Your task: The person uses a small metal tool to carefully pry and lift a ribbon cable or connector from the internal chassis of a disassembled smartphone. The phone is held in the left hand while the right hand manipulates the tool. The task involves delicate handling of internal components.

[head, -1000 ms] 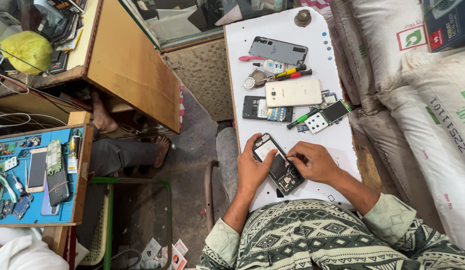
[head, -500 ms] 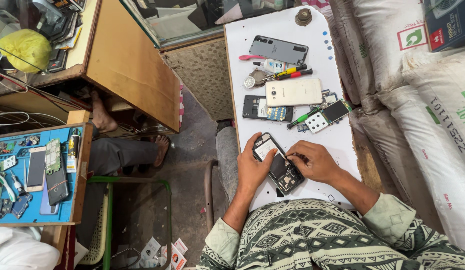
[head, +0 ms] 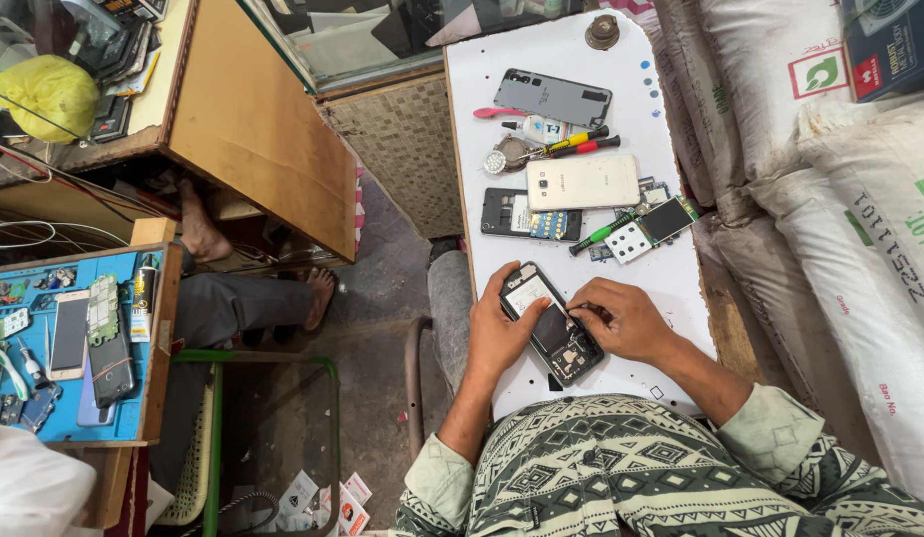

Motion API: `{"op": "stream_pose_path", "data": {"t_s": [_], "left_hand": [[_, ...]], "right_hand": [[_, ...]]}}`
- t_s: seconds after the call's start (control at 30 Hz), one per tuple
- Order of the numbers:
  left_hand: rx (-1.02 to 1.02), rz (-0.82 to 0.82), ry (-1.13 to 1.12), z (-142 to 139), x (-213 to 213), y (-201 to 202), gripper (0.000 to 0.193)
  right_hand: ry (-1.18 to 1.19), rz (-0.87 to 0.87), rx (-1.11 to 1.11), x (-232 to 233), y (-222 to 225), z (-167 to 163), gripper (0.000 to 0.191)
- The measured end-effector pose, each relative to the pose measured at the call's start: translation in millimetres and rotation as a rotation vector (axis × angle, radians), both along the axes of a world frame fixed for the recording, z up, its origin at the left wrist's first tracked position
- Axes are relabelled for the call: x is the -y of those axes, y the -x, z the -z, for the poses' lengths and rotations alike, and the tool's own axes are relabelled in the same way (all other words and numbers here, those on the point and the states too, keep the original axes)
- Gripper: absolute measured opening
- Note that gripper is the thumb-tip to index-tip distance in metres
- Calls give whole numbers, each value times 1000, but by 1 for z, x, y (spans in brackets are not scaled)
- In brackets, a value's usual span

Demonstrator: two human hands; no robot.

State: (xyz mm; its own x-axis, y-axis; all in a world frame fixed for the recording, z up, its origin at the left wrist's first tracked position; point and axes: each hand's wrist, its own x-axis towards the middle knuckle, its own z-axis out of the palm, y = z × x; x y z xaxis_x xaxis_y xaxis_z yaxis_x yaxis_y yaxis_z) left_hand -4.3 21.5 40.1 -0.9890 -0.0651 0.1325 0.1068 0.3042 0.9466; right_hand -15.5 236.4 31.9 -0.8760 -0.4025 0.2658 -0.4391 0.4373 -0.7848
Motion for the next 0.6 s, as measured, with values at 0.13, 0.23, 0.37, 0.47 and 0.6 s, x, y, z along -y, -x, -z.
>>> {"op": "stream_pose_path", "data": {"t_s": [0.13,0.23,0.37,0.47,0.6], "left_hand": [[46,1,-26,0,-1,0,62],[40,-1,-27,-1,-2,1,62],[51,9,4,-3,-1,0,64],[-6,51,-51,-4,3,-1,70],[257,16,-21,0,11,-3,48]], "right_hand": [[-8,-2,6,0,1,1,8],[-7,-8,5,-1,1,2,8],[1,-4,12,-1,1,2,9],[2,-2,20,-1,1,2,9],[32,-21,-7,-1,2,3,10]]}}
